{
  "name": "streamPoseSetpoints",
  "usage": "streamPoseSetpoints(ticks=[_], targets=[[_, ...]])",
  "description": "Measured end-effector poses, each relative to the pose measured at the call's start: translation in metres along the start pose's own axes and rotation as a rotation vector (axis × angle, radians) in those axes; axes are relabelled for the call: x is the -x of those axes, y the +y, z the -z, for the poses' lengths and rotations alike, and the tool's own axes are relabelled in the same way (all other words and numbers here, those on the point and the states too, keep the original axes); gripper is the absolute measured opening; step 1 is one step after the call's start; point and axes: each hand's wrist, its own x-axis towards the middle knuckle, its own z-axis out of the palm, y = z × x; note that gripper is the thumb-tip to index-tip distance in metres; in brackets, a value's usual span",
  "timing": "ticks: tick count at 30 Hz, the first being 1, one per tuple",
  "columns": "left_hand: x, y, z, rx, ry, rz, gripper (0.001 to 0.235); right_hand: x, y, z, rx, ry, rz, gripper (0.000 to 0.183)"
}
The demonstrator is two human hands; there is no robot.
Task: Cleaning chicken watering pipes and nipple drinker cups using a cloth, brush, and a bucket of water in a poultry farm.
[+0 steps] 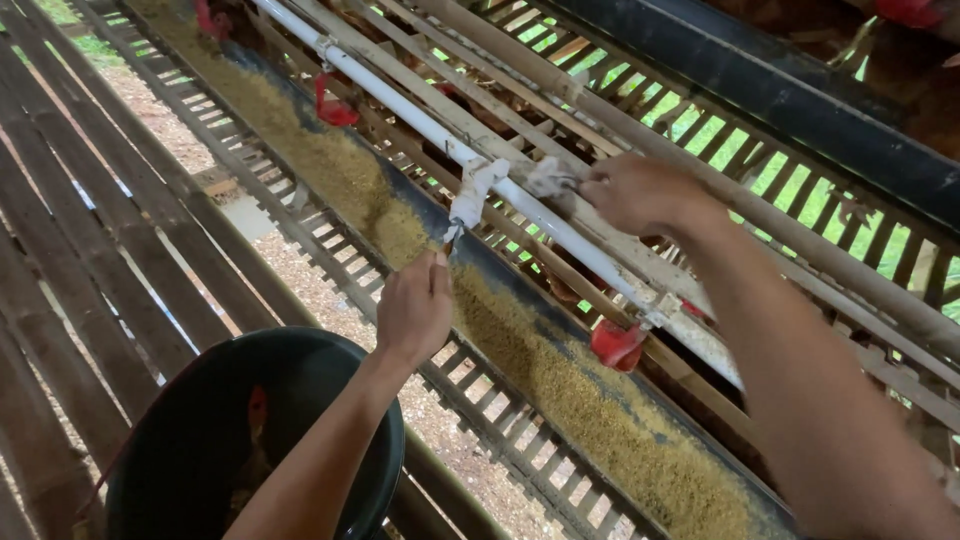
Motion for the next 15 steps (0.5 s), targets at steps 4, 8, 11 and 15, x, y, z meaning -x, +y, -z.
streamPoseSetpoints(ticks=[4, 8, 11, 15], targets=[[0.004, 0.002, 0.001, -0.012, -0.026, -0.013, 0.042, -0.048, 0.008, -0.036, -0.098, 0.082, 0.088, 0.041], [0.0, -0.003, -0.012, -0.024, -0.092, 0.005, 0.042, -0.026, 0.013, -0.027, 0.018, 0.008, 0.039, 0.041], [0.003, 0.016, -0.01, -0.044, -0.122, 0.002, 0.042, -0.014, 0.02, -0.017, 0.094, 0.005, 0.032, 0.039], [0.011, 0.02, -0.029, -0.126, -0.148, -0.03, 0.044, 0.008, 0.042, -0.02, 0.077, -0.046, 0.03, 0.04]])
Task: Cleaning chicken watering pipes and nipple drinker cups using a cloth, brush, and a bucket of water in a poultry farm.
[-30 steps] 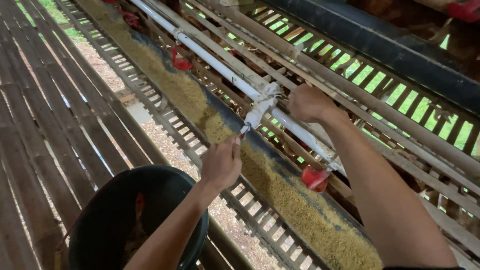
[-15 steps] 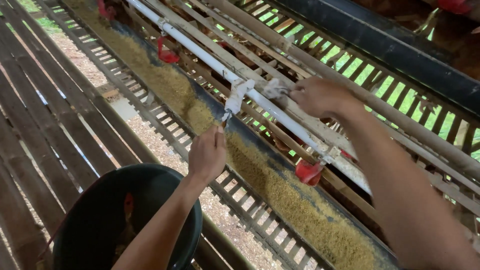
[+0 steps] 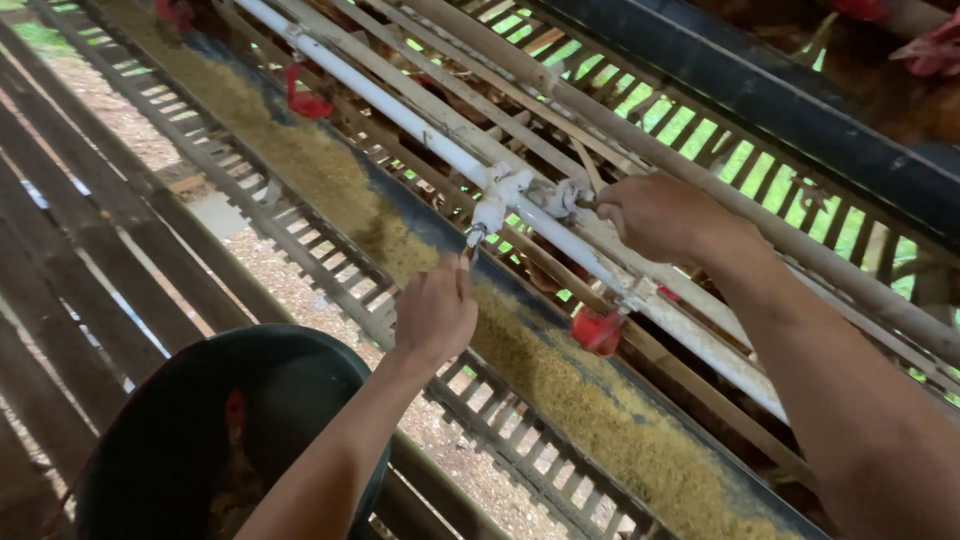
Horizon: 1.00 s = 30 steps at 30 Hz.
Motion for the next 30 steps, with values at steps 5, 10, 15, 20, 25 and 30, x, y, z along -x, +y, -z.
streamPoseSetpoints(ticks=[5, 10, 15, 20, 25, 30], targets=[[0.008, 0.011, -0.031, -0.086, -0.071, -0.089, 0.04, 0.036, 0.015, 0.007, -0.005, -0.073, -0.004, 0.042], [0.024, 0.023, -0.051, -0.106, -0.08, -0.194, 0.038, 0.066, 0.026, 0.002, -0.006, -0.069, -0.076, 0.042], [0.036, 0.03, -0.062, -0.128, -0.035, -0.401, 0.026, 0.094, 0.023, 0.012, 0.086, -0.149, -0.22, 0.041], [0.021, 0.022, -0.05, -0.128, -0.015, -0.334, 0.017, 0.089, -0.01, 0.003, 0.093, -0.079, -0.244, 0.035], [0.035, 0.032, -0.05, -0.077, -0.078, -0.274, 0.013, 0.112, -0.021, -0.002, 0.036, -0.013, -0.286, 0.058], [0.045, 0.042, -0.043, -0.096, -0.174, -0.344, 0.025, 0.124, -0.024, 0.008, 0.339, -0.138, -0.351, 0.045]])
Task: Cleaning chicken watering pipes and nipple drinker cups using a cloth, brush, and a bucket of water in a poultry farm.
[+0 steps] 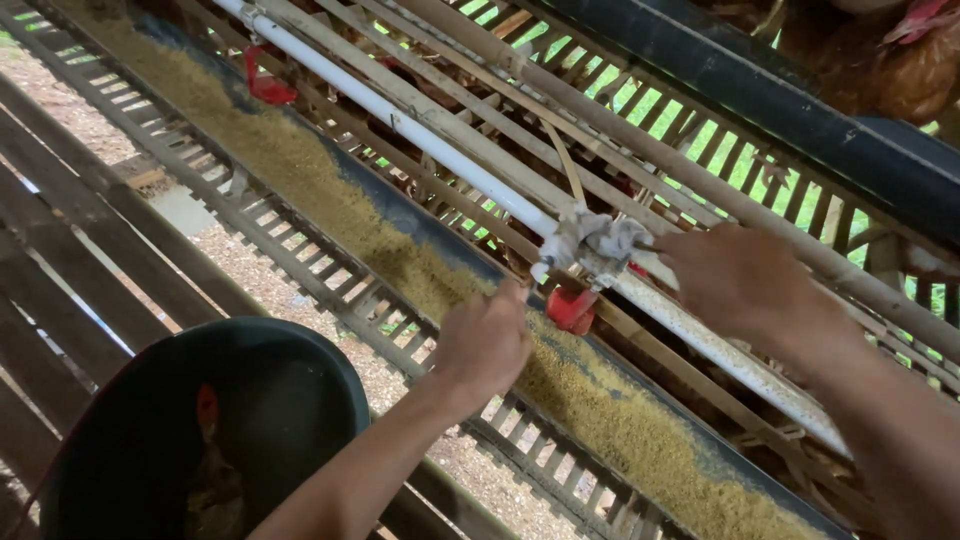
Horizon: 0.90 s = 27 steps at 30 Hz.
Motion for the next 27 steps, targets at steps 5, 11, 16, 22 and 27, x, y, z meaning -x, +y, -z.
streamPoseSetpoints(ticks=[5, 11, 16, 22, 27], targets=[[-0.01, -0.016, -0.013, -0.056, 0.017, 0.025, 0.026, -0.009, -0.006, -0.027, -0.073, 0.161, 0.089, 0.026], [-0.008, 0.0, -0.014, -0.007, -0.011, 0.028, 0.024, 0.003, 0.005, -0.025, 0.075, 0.21, 0.034, 0.023], [-0.009, -0.003, -0.014, -0.057, 0.04, 0.041, 0.025, -0.024, -0.002, -0.058, 0.091, 0.342, 0.082, 0.02], [-0.006, 0.006, -0.006, 0.042, 0.02, 0.051, 0.026, 0.006, 0.003, -0.034, 0.07, 0.236, -0.023, 0.028], [-0.008, -0.017, 0.019, 0.047, 0.15, 0.192, 0.025, -0.031, -0.026, -0.076, 0.136, 0.557, 0.053, 0.033]])
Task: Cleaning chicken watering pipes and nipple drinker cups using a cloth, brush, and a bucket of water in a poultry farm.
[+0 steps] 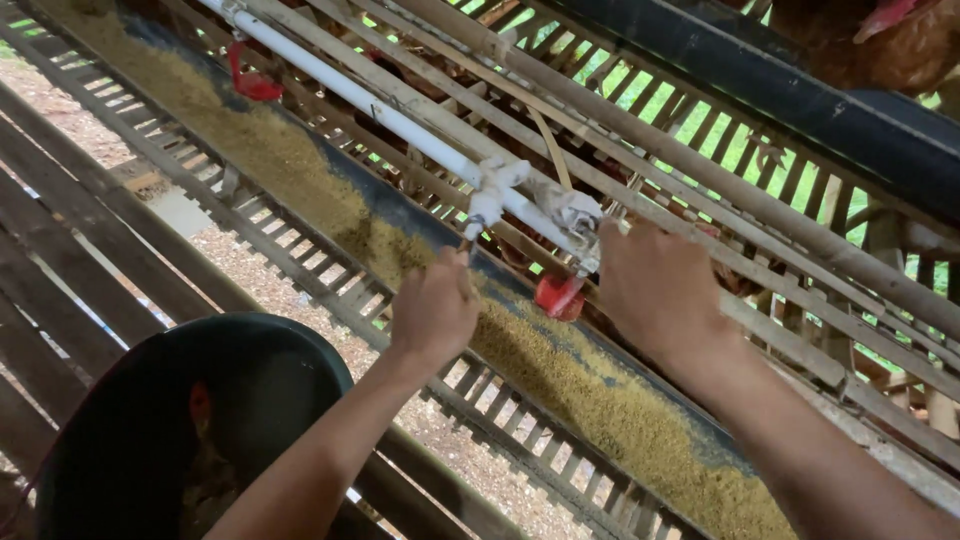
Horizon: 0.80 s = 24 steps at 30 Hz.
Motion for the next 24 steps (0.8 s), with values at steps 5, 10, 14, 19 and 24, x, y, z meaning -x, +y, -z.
streamPoseSetpoints(ticks=[5, 10, 14, 19, 24], targets=[[-0.006, -0.015, -0.011, -0.009, -0.025, 0.014, 0.039, 0.04, 0.0, 0.038, 0.085, -0.228, 0.005, 0.048], [-0.01, -0.023, -0.032, 0.017, -0.029, -0.049, 0.036, 0.03, -0.012, 0.031, 0.036, -0.241, -0.105, 0.041], [-0.014, -0.014, -0.029, 0.026, -0.022, -0.113, 0.036, 0.039, -0.024, 0.055, -0.009, -0.283, -0.089, 0.05], [0.008, 0.017, -0.027, 0.071, -0.045, -0.096, 0.021, 0.074, 0.008, 0.0, 0.009, -0.039, -0.062, 0.051], [0.033, 0.019, -0.081, 0.117, 0.024, -0.294, 0.008, 0.094, 0.022, 0.03, -0.394, -0.201, -0.445, 0.03]])
